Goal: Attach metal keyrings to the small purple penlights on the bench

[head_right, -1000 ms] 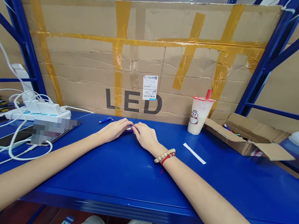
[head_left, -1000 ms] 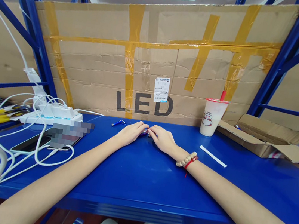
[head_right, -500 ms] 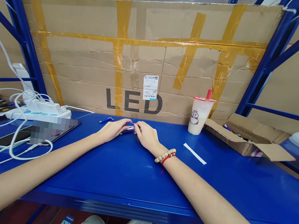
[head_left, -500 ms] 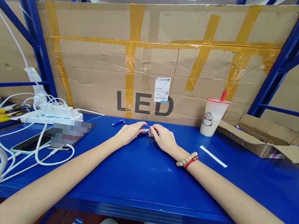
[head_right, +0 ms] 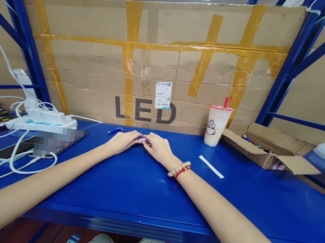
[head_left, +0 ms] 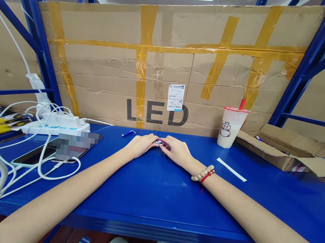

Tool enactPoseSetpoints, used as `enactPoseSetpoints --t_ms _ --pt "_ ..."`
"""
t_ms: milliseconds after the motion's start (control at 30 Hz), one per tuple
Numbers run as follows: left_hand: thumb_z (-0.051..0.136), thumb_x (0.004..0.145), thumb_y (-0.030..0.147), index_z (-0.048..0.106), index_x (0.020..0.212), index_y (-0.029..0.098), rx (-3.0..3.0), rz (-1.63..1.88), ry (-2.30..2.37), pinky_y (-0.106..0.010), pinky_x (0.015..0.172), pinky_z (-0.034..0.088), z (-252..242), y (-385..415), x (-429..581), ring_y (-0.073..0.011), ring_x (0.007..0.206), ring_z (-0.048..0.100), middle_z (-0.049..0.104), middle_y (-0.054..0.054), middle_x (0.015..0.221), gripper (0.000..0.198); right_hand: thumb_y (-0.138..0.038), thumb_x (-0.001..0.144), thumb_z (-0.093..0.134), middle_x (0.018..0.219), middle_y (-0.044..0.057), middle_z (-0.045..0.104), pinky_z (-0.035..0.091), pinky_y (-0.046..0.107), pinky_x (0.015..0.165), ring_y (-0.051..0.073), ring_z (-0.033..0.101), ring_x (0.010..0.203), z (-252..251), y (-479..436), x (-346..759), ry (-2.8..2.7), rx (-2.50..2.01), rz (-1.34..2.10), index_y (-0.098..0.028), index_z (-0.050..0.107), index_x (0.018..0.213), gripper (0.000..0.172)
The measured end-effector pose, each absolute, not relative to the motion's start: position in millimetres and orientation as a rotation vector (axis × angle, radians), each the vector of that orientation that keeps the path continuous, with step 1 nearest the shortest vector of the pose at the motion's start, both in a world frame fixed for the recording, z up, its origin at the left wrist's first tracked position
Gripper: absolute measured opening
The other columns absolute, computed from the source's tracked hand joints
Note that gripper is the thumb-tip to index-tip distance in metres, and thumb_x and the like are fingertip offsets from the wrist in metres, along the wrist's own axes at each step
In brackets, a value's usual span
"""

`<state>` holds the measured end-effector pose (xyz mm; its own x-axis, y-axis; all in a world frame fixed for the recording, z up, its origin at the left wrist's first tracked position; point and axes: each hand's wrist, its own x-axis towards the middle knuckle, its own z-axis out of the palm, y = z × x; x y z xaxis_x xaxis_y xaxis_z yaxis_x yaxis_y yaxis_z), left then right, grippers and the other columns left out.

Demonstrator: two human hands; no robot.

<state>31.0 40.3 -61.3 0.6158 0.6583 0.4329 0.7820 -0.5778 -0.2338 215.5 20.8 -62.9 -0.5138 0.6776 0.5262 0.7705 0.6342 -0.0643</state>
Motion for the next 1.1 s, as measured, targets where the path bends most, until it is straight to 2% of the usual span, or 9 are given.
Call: enactPoseSetpoints --t_ms 133,367,567,800,967,1100 --pt "0.027 0.091 0.041 0.048 0.107 0.02 -2.398 -0.387 -1.14 -0.019 0.057 0.042 -61.3 39.9 30.9 -0.0144 0.082 0.06 0.059 -0.003 0.097 0.034 -0.032 0.089 0.039 0.091 0.004 0.059 0.033 0.021 0.058 0.013 0.055 0.081 -62.8 22.1 215.8 -2.36 -1.15 -0.298 -0.022 0.057 0.108 0.028" --pt "0.028 0.091 0.041 0.049 0.106 0.019 -2.45 -0.505 -1.093 -0.021 0.066 0.045 -61.6 39.7 31.4 -0.0147 0.095 0.058 0.06 -0.004 0.104 0.034 -0.031 0.091 0.037 0.094 0.006 0.06 0.036 0.022 0.061 0.016 0.056 0.087 -60.3 20.8 213.4 -2.363 -1.247 -0.338 -0.023 0.056 0.111 0.029" --pt "0.03 0.09 0.043 0.053 0.091 0.016 -2.391 -0.42 -1.178 -0.025 0.062 0.045 -61.1 38.9 31.4 -0.019 0.083 0.06 0.064 -0.007 0.087 0.036 -0.03 0.091 0.037 0.097 0.006 0.061 0.039 0.023 0.063 0.017 0.055 0.091 -59.5 19.1 212.5 -2.373 -1.256 -0.344 -0.021 0.058 0.106 0.028" --pt "0.029 0.091 0.042 0.053 0.096 0.017 -2.392 -0.358 -1.147 -0.024 0.061 0.044 -60.9 38.6 31.6 -0.0176 0.08 0.06 0.063 -0.007 0.085 0.036 -0.025 0.091 0.036 0.11 0.008 0.057 0.041 0.024 0.069 0.018 0.052 0.101 -62.7 21.8 212.4 -2.391 -1.191 -0.406 -0.02 0.05 0.119 0.032" --pt "0.026 0.091 0.042 0.054 0.097 0.018 -2.402 -0.325 -1.073 -0.023 0.06 0.043 -61.8 38.7 32.4 -0.0167 0.078 0.059 0.063 -0.006 0.083 0.037 -0.028 0.091 0.034 0.098 0.006 0.059 0.038 0.022 0.06 0.016 0.055 0.088 -62.6 21.2 213.4 -2.487 -1.113 -0.443 -0.023 0.055 0.11 0.029" --pt "0.025 0.091 0.043 0.054 0.097 0.017 -2.379 -0.315 -1.107 -0.022 0.059 0.043 -60.3 37.2 32.9 -0.0169 0.078 0.059 0.063 -0.007 0.083 0.039 -0.025 0.091 0.034 0.097 0.006 0.058 0.035 0.022 0.057 0.015 0.054 0.085 -61.4 19.1 213.2 -2.493 -1.12 -0.472 -0.021 0.055 0.109 0.028"
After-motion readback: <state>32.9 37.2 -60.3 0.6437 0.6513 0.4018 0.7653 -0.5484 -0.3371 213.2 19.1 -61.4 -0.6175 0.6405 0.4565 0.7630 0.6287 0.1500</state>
